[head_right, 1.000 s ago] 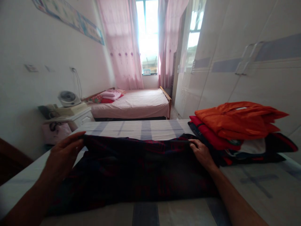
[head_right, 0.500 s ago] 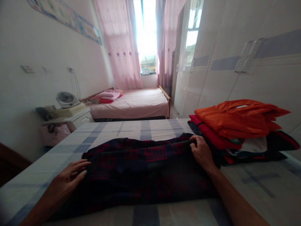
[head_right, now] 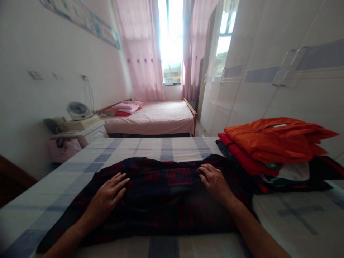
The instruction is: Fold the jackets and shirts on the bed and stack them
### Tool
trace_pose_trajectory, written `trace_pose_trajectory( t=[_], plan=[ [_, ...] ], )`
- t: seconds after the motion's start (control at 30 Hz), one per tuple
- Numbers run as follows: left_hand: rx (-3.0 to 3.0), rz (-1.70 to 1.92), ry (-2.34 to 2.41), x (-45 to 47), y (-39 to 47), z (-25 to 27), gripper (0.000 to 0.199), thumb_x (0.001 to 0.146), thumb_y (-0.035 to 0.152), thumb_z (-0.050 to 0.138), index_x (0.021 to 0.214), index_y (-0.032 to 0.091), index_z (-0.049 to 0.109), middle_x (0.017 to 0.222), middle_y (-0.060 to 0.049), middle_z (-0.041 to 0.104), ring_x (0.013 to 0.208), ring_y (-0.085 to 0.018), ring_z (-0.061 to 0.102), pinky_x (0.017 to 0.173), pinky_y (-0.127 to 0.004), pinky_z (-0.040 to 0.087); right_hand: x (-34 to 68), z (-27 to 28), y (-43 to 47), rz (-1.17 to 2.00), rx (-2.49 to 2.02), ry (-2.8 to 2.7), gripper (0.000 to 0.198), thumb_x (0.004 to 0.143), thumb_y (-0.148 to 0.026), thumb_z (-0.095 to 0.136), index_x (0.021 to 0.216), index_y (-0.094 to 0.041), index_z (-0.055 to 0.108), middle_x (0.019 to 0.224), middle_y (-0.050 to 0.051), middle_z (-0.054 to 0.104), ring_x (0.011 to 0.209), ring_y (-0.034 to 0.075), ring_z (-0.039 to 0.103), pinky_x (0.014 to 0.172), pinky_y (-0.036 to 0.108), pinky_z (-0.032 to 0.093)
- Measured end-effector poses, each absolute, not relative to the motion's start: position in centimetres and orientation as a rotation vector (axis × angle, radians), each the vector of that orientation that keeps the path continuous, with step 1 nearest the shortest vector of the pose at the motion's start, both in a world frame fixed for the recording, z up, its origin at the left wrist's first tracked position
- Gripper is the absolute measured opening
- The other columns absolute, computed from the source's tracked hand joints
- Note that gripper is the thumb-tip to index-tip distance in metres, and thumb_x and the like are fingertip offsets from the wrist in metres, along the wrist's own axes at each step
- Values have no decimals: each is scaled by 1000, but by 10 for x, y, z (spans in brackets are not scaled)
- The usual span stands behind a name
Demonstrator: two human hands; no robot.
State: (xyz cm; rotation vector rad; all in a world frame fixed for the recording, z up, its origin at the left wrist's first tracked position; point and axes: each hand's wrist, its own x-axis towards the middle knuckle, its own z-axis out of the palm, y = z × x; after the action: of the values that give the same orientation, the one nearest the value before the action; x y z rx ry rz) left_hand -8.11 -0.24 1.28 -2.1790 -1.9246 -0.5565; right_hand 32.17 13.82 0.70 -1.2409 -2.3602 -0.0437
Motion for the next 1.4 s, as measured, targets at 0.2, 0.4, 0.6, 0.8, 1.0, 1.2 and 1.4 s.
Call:
trace_pose_trajectory(
  t=[0.2, 0.4, 0.6, 0.8, 1.0, 1.2, 1.4],
  plan=[
    [-2190, -568, -1936, -81, -4, 18, 37, 90, 31, 41, 121, 22, 58, 133, -8, 52, 128, -24, 41, 105, -47, 36, 321, 12, 134, -43, -1232, -2354, 31, 90, -32, 39, 109, -20, 60, 117, 8, 59, 113, 20, 52, 94, 38, 41],
    [-2199, -611, -1926, -79, -4, 19, 35, 89, 30, 43, 120, 23, 59, 133, -8, 53, 128, -24, 42, 104, -47, 36, 320, 12, 133, -15, -1250, -2347, 32, 90, -31, 38, 110, -20, 59, 119, 8, 58, 115, 21, 50, 96, 39, 39],
    [-2182, -623, -1965, -76, -7, 23, 36, 90, 30, 41, 120, 22, 59, 133, -8, 53, 128, -24, 41, 105, -47, 35, 319, 14, 130, -57, -1287, -2336, 33, 90, -33, 36, 110, -20, 59, 121, 8, 56, 115, 20, 50, 96, 38, 39],
    [-2164, -608, -1986, -73, -8, 23, 35, 89, 28, 43, 119, 22, 59, 133, -9, 53, 128, -25, 42, 103, -48, 35, 333, 20, 128, -448, -1645, -1949, 57, 84, -44, 37, 129, -10, 44, 139, 18, 37, 129, 32, 33, 99, 50, 34],
    [-2051, -680, -1946, -66, -14, 34, 30, 86, 20, 45, 111, 21, 62, 127, -10, 57, 123, -27, 46, 103, -53, 32, 343, 22, 132, -97, -2085, -1830, 81, 79, -61, 35, 134, -3, 35, 123, 23, 52, 108, 36, 53, 83, 51, 45],
    [-2202, -776, -1644, -27, -29, 45, 29, 87, 17, 44, 110, 22, 61, 130, -7, 54, 128, -24, 41, 109, -48, 22, 335, 38, 130, -172, -2066, -2033, 68, 83, -54, 33, 132, -7, 40, 113, 21, 59, 103, 36, 57, 78, 49, 47],
    [-2505, -683, -1651, -15, -27, 23, 31, 87, 28, 50, 117, 25, 56, 126, -7, 57, 117, -22, 51, 102, -47, 34, 338, 49, 137, 19, -2242, -2097, 71, 80, -58, 38, 128, -6, 43, 118, 22, 57, 103, 36, 58, 77, 47, 49]
  ],
)
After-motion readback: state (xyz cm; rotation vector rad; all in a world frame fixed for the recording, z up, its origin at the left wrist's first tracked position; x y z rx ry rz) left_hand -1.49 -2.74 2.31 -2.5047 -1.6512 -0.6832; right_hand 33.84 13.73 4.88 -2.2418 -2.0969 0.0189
